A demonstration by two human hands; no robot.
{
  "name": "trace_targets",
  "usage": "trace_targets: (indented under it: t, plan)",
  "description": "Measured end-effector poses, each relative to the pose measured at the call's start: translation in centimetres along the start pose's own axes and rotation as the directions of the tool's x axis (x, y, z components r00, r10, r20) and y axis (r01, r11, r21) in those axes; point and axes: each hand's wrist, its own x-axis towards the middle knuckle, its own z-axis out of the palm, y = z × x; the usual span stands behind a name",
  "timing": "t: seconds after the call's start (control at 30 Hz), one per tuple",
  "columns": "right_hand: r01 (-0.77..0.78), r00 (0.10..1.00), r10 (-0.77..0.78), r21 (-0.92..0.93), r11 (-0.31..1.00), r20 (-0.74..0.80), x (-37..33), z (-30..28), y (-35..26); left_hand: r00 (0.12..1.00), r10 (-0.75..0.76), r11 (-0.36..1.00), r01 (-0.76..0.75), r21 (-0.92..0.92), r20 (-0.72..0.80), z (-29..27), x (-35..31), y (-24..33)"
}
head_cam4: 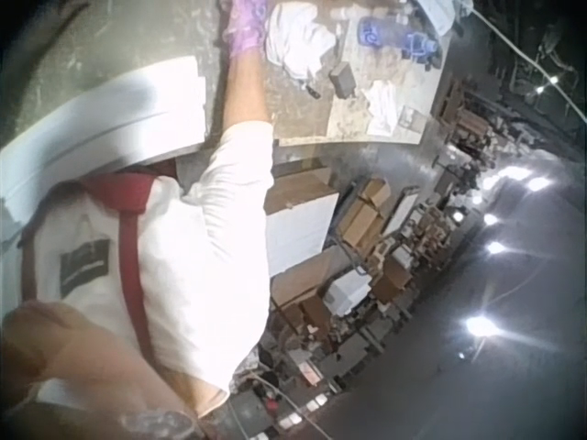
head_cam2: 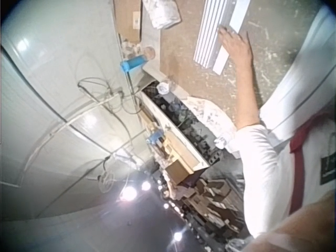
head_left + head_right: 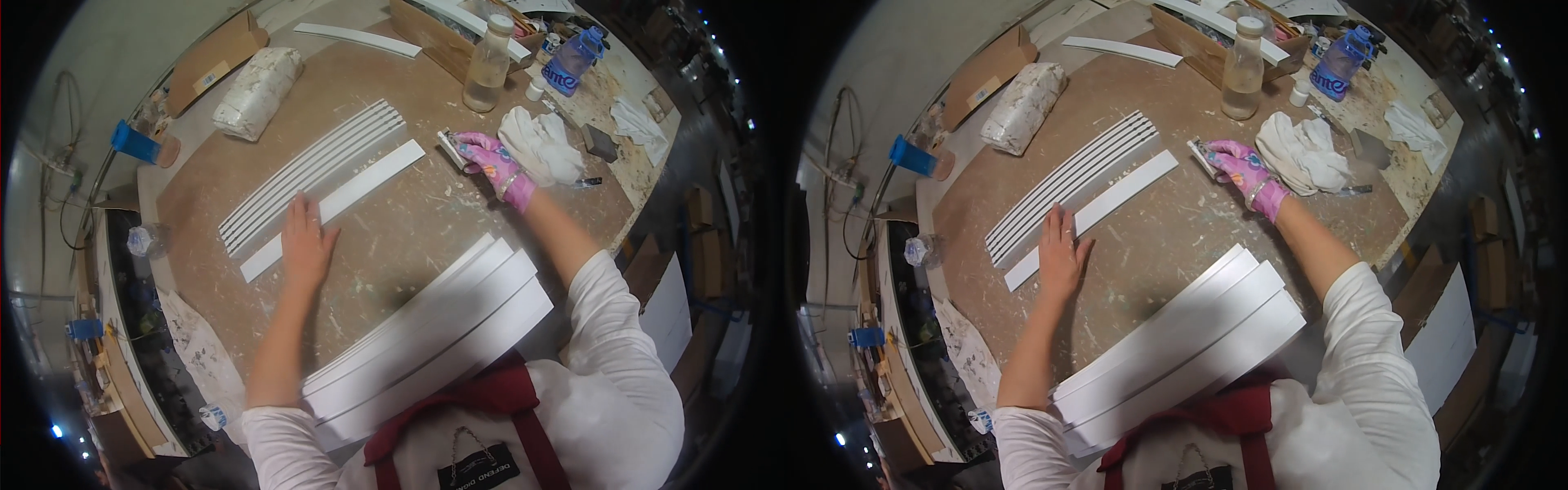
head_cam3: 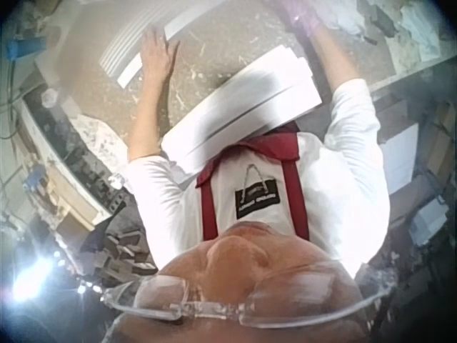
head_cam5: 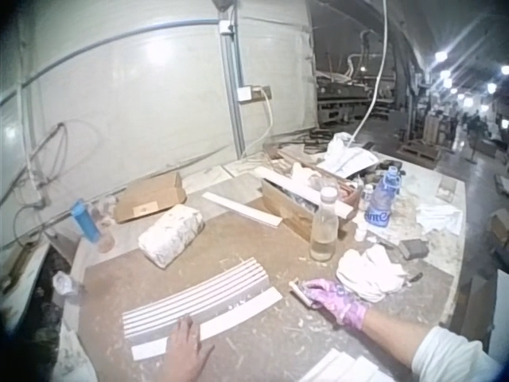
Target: The person wipes down white wooden slats and a larger white furniture piece using a white cloth, handling the items one by one on a workbench.
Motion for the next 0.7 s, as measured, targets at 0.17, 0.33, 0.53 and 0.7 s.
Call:
trace_targets:
  t: [0.17,0.33,0.53,0.7]
  plan:
    - [0.041,0.999,-0.036,-0.177,0.983,0.031,2.7,1.0,-0.1,0.983,0.152,0.988,-0.152,-0.005,0.106,-1.1,1.3,-0.4]
    - [0.214,0.974,-0.199,-0.698,0.683,0.103,5.9,3.4,-0.7,0.99,0.012,1.0,-0.012,-0.004,0.142,1.1,1.8,0.1]
    - [0.319,0.946,-0.224,-0.803,0.504,0.235,-0.3,2.2,-0.3,0.985,-0.033,0.999,0.029,0.024,0.169,0.7,2.5,0.6]
    - [0.406,0.901,-0.173,-0.634,0.658,0.398,-2.9,1.2,-6.6,0.987,0.062,0.998,-0.062,-0.004,0.146,0.5,0.5,-0.5]
